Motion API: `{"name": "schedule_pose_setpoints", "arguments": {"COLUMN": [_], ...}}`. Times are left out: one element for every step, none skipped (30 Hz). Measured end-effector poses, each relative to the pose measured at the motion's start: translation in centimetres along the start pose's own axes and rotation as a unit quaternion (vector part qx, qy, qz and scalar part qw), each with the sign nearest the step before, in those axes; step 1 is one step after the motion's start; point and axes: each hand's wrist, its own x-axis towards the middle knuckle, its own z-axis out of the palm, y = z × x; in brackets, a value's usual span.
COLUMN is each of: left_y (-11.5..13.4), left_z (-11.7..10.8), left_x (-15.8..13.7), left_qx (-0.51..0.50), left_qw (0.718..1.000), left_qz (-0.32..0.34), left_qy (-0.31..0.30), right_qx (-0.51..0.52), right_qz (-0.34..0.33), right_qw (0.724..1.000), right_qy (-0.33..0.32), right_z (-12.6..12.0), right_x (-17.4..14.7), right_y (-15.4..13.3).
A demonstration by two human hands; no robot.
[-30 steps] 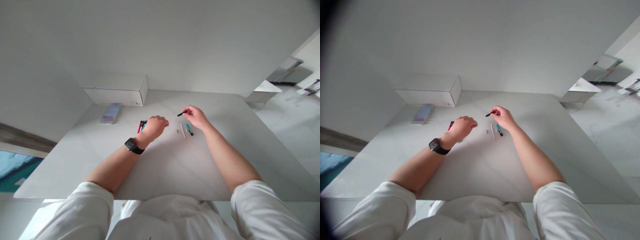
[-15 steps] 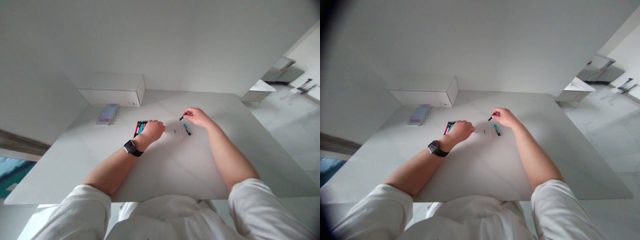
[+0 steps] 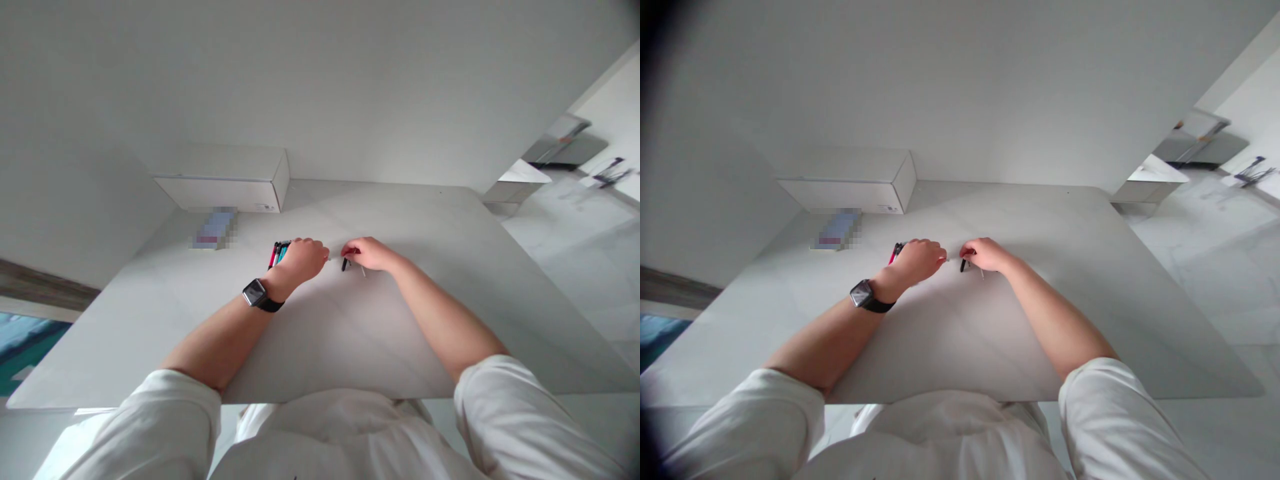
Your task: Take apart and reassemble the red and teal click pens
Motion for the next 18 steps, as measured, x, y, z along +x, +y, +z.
{"name": "schedule_pose_setpoints", "arguments": {"left_y": [0.0, 0.0, 0.0, 0.0, 0.0, 0.1, 0.1, 0.1, 0.1, 0.1, 0.2, 0.2, 0.2, 0.2, 0.1, 0.1, 0.0, 0.0], "left_z": [-0.1, -0.2, -0.3, -0.3, -0.3, -0.3, -0.3, -0.3, -0.2, -0.2, -0.2, -0.2, -0.2, -0.2, -0.2, -0.1, 0.0, 0.1], "left_x": [0.0, -0.1, -0.1, -0.1, -0.1, -0.2, -0.2, -0.2, -0.3, -0.3, -0.3, -0.3, -0.3, -0.3, -0.2, -0.2, -0.1, -0.1], "left_qx": [0.001, 0.001, -0.001, -0.003, -0.006, -0.009, -0.011, -0.012, -0.013, -0.013, -0.014, -0.014, -0.014, -0.015, -0.015, -0.016, -0.017, -0.018], "left_qw": [1.0, 1.0, 1.0, 1.0, 1.0, 1.0, 1.0, 1.0, 1.0, 1.0, 1.0, 1.0, 1.0, 1.0, 1.0, 1.0, 1.0, 1.0], "left_qz": [-0.001, -0.003, -0.007, -0.012, -0.017, -0.02, -0.022, -0.023, -0.023, -0.021, -0.02, -0.019, -0.018, -0.016, -0.016, -0.014, -0.013, -0.011], "left_qy": [0.001, 0.002, 0.001, 0.0, -0.001, -0.002, -0.002, -0.002, 0.001, 0.004, 0.007, 0.01, 0.011, 0.011, 0.01, 0.008, 0.006, 0.004], "right_qx": [-0.002, -0.003, -0.005, -0.008, -0.011, -0.016, -0.022, -0.029, -0.037, -0.044, -0.051, -0.056, -0.059, -0.061, -0.061, -0.06, -0.057, -0.055], "right_qz": [0.003, 0.004, 0.004, 0.002, -0.002, -0.007, -0.011, -0.013, -0.014, -0.015, -0.014, -0.012, -0.012, -0.013, -0.014, -0.016, -0.016, -0.015], "right_qw": [1.0, 1.0, 1.0, 1.0, 0.999, 0.999, 0.999, 0.998, 0.998, 0.997, 0.997, 0.996, 0.996, 0.995, 0.995, 0.995, 0.995, 0.994], "right_qy": [0.006, 0.014, 0.022, 0.03, 0.037, 0.041, 0.045, 0.048, 0.052, 0.056, 0.061, 0.065, 0.069, 0.073, 0.077, 0.08, 0.084, 0.088], "right_z": [0.2, 0.4, 0.6, 0.7, 0.9, 1.0, 1.1, 1.2, 1.3, 1.3, 1.3, 1.3, 1.2, 1.1, 1.0, 0.9, 0.8, 0.7], "right_x": [0.0, 0.1, 0.1, 0.1, 0.1, 0.2, 0.3, 0.3, 0.4, 0.4, 0.5, 0.5, 0.5, 0.4, 0.4, 0.4, 0.3, 0.3], "right_y": [0.0, 0.0, 0.0, 0.0, 0.0, 0.0, -0.1, -0.1, -0.1, -0.2, -0.2, -0.3, -0.3, -0.4, -0.4, -0.5, -0.5, -0.5]}}
